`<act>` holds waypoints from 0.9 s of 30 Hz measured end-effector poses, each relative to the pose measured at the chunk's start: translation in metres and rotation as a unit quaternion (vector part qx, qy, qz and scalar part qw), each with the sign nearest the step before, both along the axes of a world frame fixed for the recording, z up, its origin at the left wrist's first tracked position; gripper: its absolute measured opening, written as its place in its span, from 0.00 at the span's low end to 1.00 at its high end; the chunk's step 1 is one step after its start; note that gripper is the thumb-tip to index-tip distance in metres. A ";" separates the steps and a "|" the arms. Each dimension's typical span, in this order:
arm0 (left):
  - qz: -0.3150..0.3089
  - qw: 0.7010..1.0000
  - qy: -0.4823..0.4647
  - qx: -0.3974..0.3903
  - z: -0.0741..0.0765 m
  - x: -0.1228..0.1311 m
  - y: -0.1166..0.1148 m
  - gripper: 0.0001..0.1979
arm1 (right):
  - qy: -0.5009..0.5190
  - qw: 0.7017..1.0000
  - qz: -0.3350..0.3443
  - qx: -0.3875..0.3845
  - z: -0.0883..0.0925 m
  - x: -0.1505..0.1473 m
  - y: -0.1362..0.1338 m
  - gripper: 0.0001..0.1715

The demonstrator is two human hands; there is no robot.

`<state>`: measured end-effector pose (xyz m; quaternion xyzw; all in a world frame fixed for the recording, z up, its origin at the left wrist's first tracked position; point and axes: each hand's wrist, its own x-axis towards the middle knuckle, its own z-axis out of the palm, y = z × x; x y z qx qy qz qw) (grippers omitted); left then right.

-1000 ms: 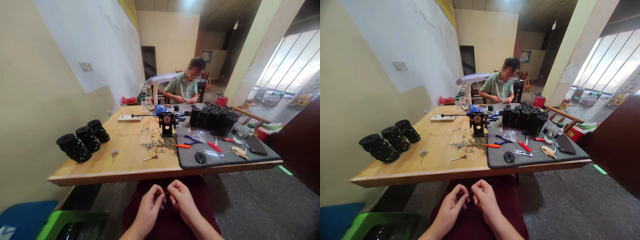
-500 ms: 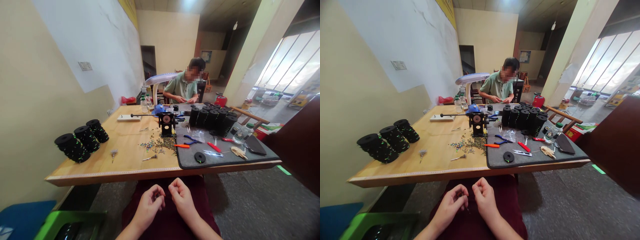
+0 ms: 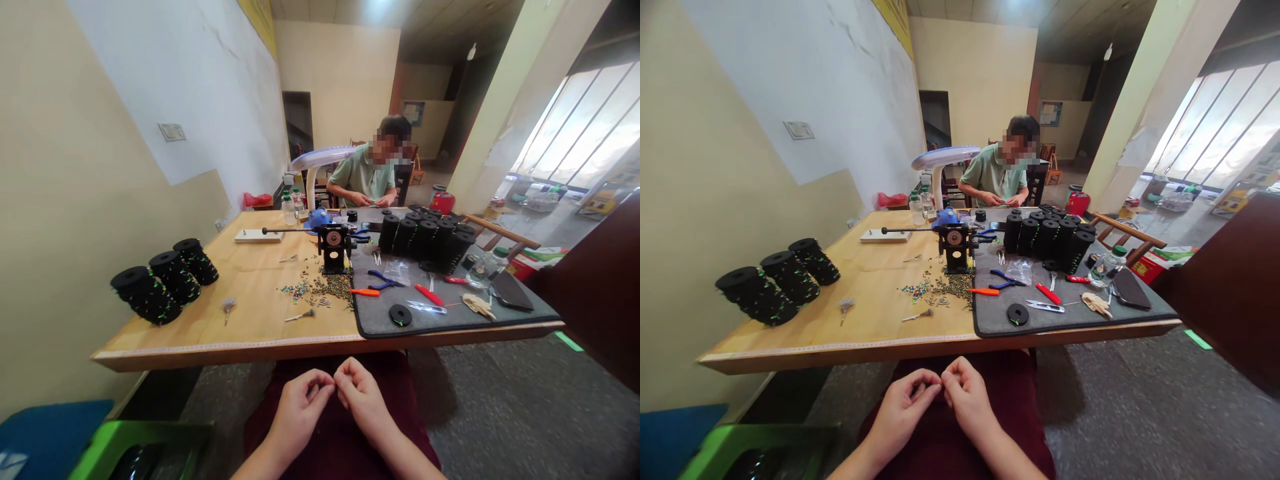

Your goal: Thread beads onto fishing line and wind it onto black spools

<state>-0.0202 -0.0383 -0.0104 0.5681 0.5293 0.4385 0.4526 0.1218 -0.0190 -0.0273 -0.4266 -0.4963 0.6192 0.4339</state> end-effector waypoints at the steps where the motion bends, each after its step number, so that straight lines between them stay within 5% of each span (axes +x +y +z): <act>1: 0.009 1.000 -0.017 -0.007 0.000 -0.001 0.001 0.09 | 0.006 1.000 0.007 -0.009 0.000 0.000 0.001 0.20; 14: 0.063 0.970 -0.213 -0.101 -0.001 -0.010 0.011 0.18 | -0.201 0.976 0.016 0.086 0.004 0.001 -0.002 0.05; 18: 0.104 0.941 -0.292 -0.138 -0.004 -0.012 0.019 0.17 | -0.199 0.974 0.008 0.112 0.007 0.003 -0.003 0.06; 22: 0.192 0.881 -0.392 -0.184 -0.001 -0.021 0.030 0.08 | -0.182 0.977 -0.007 0.109 0.004 0.007 -0.004 0.06; 27: 0.204 0.859 -0.431 -0.188 0.011 -0.049 0.037 0.11 | -0.065 0.997 -0.030 0.006 0.003 0.006 -0.002 0.06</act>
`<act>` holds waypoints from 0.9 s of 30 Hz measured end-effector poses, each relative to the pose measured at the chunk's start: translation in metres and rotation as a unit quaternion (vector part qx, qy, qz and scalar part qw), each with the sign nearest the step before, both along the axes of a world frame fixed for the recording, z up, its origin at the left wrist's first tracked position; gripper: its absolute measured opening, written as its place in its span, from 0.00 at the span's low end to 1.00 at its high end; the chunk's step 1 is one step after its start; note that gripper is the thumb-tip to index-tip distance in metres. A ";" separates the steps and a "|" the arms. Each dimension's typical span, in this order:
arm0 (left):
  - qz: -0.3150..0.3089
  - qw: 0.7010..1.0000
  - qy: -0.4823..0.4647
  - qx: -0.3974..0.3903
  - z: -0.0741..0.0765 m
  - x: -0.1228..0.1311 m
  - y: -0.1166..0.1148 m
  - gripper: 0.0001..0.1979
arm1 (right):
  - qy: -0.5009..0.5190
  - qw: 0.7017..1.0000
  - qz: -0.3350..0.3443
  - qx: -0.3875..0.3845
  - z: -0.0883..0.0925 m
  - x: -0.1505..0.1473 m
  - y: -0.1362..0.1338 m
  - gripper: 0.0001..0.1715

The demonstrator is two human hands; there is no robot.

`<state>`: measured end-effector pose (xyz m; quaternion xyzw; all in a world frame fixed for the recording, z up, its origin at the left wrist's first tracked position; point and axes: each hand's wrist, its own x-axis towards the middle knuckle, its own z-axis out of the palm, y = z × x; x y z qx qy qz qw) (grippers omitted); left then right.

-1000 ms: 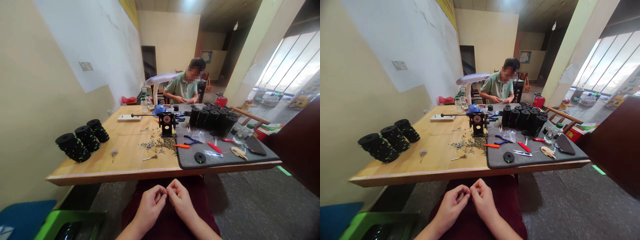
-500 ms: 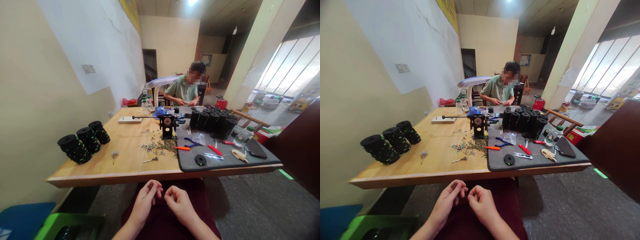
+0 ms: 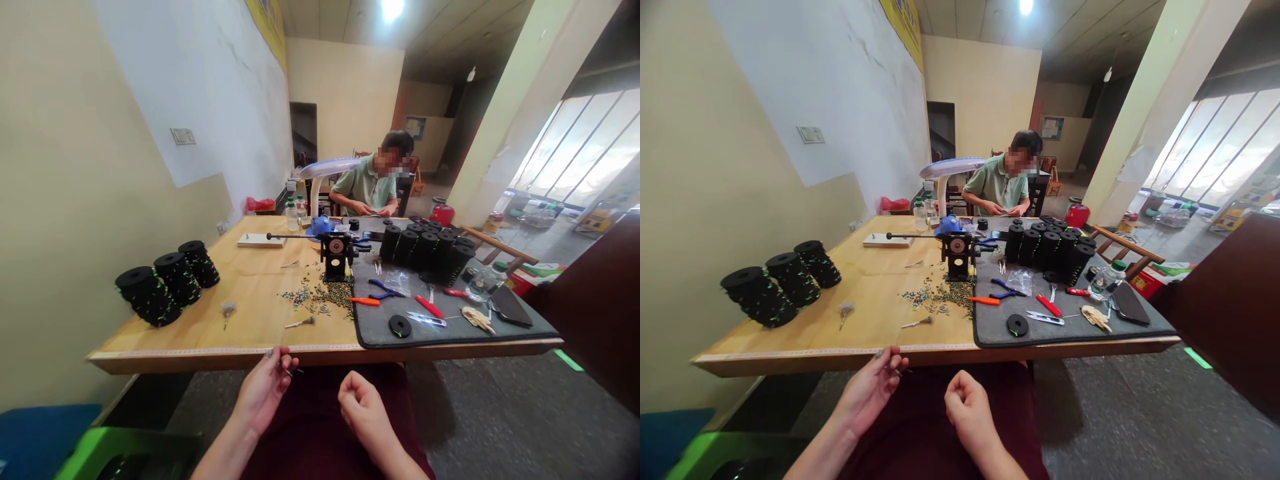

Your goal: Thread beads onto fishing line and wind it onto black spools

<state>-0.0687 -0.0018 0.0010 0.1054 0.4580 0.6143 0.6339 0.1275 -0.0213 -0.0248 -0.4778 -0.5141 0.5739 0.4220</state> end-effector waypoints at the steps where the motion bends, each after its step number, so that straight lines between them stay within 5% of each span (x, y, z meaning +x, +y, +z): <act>1: -0.015 1.000 -0.005 0.008 0.002 -0.007 0.000 0.12 | 0.026 0.999 -0.001 -0.027 0.001 -0.001 0.000 0.06; 6: -0.128 0.992 0.015 -0.001 -0.002 -0.041 -0.006 0.13 | 0.098 0.991 -0.018 -0.091 0.010 -0.002 -0.001 0.10; 11: 0.081 0.966 0.237 0.065 -0.005 -0.060 -0.014 0.20 | 0.126 0.986 -0.033 -0.100 0.019 0.001 -0.002 0.14; 13: 0.103 0.956 0.255 0.105 0.000 -0.056 -0.020 0.22 | 0.135 0.985 -0.027 -0.102 0.020 0.002 -0.003 0.14; 20: -0.213 0.940 0.239 0.119 0.015 0.013 -0.035 0.19 | 0.165 0.977 0.047 -0.126 0.025 -0.002 -0.005 0.12; 27: -0.247 0.923 0.269 0.123 0.011 0.041 -0.023 0.12 | 0.124 0.980 0.077 -0.133 0.026 0.001 -0.008 0.11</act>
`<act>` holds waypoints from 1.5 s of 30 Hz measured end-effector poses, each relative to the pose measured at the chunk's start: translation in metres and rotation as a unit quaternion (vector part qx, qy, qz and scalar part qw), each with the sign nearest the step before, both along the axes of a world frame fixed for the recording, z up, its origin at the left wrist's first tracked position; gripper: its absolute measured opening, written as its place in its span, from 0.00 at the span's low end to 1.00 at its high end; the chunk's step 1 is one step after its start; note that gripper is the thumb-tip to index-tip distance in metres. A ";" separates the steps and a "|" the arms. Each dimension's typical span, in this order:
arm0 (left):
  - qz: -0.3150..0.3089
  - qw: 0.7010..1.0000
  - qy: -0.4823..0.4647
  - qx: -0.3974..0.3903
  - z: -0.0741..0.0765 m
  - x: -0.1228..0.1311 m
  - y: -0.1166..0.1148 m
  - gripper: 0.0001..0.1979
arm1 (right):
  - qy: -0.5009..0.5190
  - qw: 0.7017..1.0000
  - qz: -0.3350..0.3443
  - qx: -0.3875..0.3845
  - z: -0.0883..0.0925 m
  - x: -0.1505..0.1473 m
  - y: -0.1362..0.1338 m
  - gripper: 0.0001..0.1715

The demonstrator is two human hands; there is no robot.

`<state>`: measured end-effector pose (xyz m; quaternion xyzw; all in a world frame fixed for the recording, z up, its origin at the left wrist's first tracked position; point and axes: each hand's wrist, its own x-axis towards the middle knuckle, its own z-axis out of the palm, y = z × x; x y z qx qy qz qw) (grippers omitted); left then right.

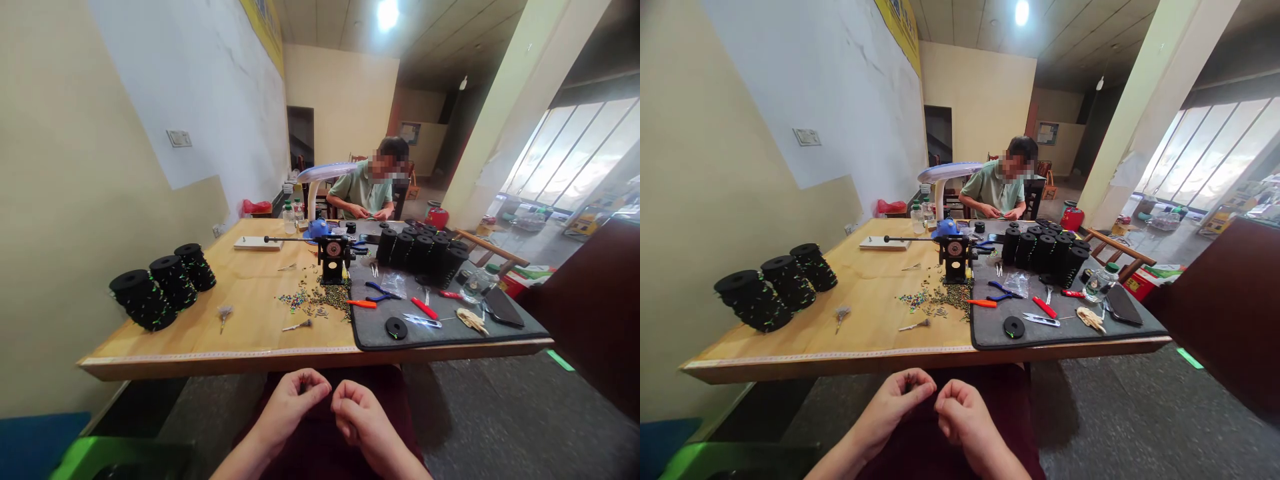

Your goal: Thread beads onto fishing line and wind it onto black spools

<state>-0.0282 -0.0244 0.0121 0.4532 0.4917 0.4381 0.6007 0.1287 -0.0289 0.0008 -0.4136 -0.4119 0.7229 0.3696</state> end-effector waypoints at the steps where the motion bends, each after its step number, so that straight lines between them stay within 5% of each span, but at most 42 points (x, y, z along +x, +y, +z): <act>1: 0.008 1.000 0.014 0.009 0.000 -0.001 0.001 0.12 | -0.006 1.000 0.005 0.002 -0.001 0.001 0.000 0.11; 12: 0.031 0.992 0.083 0.088 0.006 0.000 -0.004 0.13 | -0.082 0.991 0.050 0.090 0.003 0.000 0.008 0.16; 22: 0.051 0.981 0.141 0.120 0.008 -0.002 -0.005 0.14 | -0.097 0.988 -0.001 0.124 -0.010 -0.008 0.008 0.22; 32: 0.118 0.867 0.436 0.210 0.019 -0.106 0.078 0.02 | -0.028 0.996 -0.048 0.074 -0.038 0.001 0.018 0.29; 38: 0.146 0.841 0.459 0.245 0.026 -0.092 0.094 0.13 | -0.005 0.996 -0.085 0.039 -0.031 0.003 0.017 0.30; 41: 0.117 0.864 0.401 0.281 0.030 -0.062 0.084 0.08 | 0.007 0.994 -0.104 0.031 -0.022 0.003 0.014 0.28; 45: 0.032 0.946 0.249 0.204 0.029 -0.026 0.058 0.04 | 0.016 0.990 -0.125 0.062 -0.015 0.004 0.011 0.26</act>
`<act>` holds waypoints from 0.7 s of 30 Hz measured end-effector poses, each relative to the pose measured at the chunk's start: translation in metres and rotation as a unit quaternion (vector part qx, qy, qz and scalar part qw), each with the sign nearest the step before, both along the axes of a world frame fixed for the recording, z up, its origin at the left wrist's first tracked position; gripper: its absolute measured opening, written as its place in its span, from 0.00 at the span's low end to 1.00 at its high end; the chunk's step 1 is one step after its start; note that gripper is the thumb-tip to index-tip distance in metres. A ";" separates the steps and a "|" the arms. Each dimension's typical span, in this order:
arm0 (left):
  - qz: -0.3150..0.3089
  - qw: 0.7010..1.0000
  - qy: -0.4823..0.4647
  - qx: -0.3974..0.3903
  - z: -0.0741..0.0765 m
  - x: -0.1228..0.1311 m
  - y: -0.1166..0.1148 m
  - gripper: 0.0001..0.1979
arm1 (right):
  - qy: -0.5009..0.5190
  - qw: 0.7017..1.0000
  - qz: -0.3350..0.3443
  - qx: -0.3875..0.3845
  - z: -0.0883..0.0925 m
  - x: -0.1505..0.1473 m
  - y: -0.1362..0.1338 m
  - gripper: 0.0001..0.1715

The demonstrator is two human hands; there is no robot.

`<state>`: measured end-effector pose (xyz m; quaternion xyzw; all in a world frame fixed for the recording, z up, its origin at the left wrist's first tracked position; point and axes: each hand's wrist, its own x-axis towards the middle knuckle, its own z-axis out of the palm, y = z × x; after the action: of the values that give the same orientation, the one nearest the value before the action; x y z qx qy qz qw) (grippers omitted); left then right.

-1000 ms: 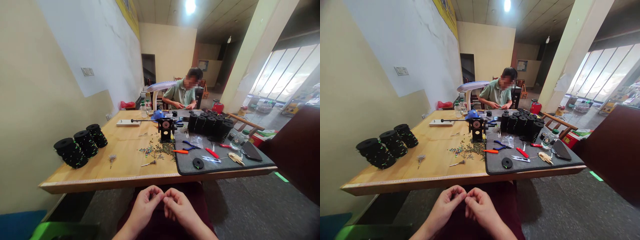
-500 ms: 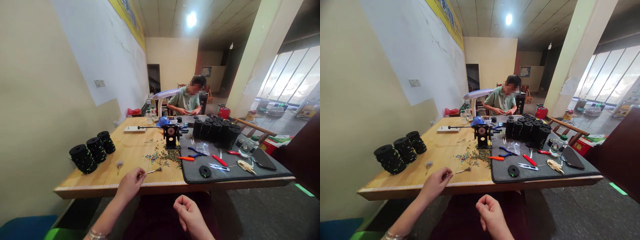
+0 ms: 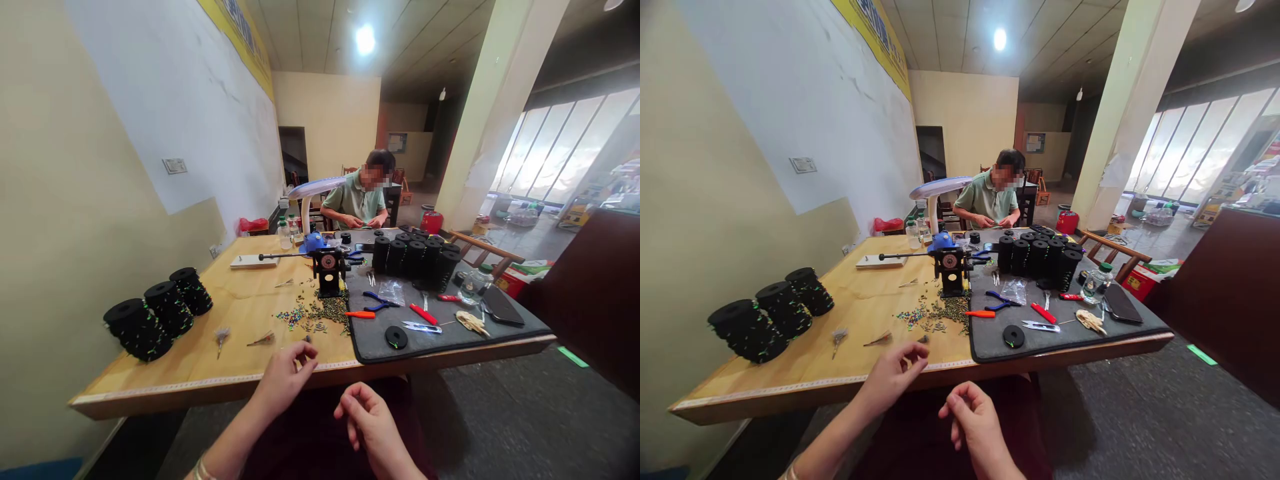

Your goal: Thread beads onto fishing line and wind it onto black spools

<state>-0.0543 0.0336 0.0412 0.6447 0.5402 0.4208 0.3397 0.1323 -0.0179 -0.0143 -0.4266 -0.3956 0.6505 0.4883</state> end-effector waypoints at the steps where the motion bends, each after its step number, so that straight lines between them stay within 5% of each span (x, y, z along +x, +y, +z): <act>1: -0.027 0.997 -0.047 -0.045 -0.001 0.006 -0.008 0.05 | -0.002 1.000 -0.002 0.004 0.000 0.000 0.000 0.26; 4: -0.093 0.967 -0.165 -0.170 -0.007 0.020 -0.029 0.10 | -0.014 1.000 -0.002 0.016 -0.004 0.001 0.000 0.26; 7: -0.096 0.955 -0.190 -0.208 -0.013 0.028 -0.041 0.11 | -0.041 0.999 -0.002 0.035 -0.008 0.000 -0.001 0.26; 14: -0.077 0.994 -0.018 -0.072 -0.014 0.034 -0.039 0.09 | -0.162 0.980 0.037 0.110 -0.006 0.002 -0.004 0.23; 21: -0.119 0.983 0.138 -0.030 0.000 0.022 -0.033 0.08 | -0.268 0.943 0.054 0.190 -0.008 0.003 -0.004 0.19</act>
<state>-0.0326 0.0002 0.0412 0.7461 0.5136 0.2674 0.3286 0.1355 -0.0218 -0.0226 -0.4625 -0.6504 0.4500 0.4008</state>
